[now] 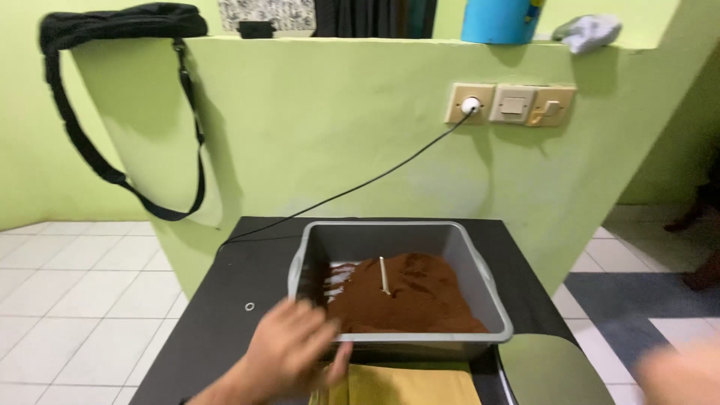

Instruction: The person scoops brown powder from a metal tray into small yellow pouches one at a time, then stacks the filled pouches on a green cloth. The person also uses a small white scoop to level the powder in the tray.

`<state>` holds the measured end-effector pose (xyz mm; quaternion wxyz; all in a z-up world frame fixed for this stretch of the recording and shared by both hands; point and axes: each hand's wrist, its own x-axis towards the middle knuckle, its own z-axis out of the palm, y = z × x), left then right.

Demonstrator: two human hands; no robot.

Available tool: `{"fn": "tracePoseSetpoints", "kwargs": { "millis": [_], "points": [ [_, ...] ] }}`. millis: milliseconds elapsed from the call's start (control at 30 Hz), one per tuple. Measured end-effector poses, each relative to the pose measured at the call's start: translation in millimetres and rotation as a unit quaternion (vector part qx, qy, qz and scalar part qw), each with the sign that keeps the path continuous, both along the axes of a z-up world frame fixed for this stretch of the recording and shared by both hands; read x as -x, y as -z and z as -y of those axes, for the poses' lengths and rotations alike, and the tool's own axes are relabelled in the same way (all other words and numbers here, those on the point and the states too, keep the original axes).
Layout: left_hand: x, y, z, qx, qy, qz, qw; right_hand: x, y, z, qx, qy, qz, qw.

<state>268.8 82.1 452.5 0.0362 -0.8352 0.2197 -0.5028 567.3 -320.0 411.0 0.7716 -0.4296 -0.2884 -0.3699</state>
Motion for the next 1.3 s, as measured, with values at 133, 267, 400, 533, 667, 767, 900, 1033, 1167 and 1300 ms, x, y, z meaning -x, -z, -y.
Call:
{"fn": "tracePoseSetpoints", "kwargs": {
  "millis": [133,267,400,533,667,767,900,1033,1167,1300],
  "points": [
    [-77.3,-5.9,-4.4,0.025,-0.082,-0.079,0.993,-32.6,-12.8,-115.2,0.019,0.041,-0.01,0.999],
    [-162.3,38.7,-25.1,-0.121,-0.135,-0.196,0.964,-85.1,6.5,-193.4,0.455,0.132,-0.116,0.873],
    [-182.6,23.9,-20.4,-0.161,-0.153,-0.212,0.952,-109.6,25.3,-221.9,0.682,0.158,-0.154,0.697],
    [-211.8,45.4,-26.0,-0.196,-0.151,-0.237,0.94,-106.9,27.3,-235.0,0.716,0.104,-0.188,0.664],
    [-234.4,81.0,-36.7,-0.239,-0.229,-0.341,0.88,-119.6,42.2,-240.9,0.717,0.072,-0.186,0.668],
    [-225.0,77.5,-41.2,-0.235,-0.266,-0.337,0.872,-123.7,42.8,-237.6,0.698,0.012,-0.205,0.685],
    [-223.2,40.1,-50.1,-0.191,-0.32,-0.279,0.885,-85.5,11.4,-231.4,0.689,-0.014,-0.23,0.687],
    [-264.4,56.0,-40.8,-0.189,-0.353,-0.293,0.868,-103.1,22.0,-231.6,0.683,-0.008,-0.234,0.692],
    [-291.6,79.0,-14.7,-0.173,-0.348,-0.338,0.857,-96.9,25.8,-229.9,0.689,0.003,-0.225,0.689],
    [-279.2,43.0,-1.1,-0.146,-0.346,-0.277,0.885,-91.6,16.2,-230.3,0.668,-0.006,-0.233,0.707]
  ]
}}
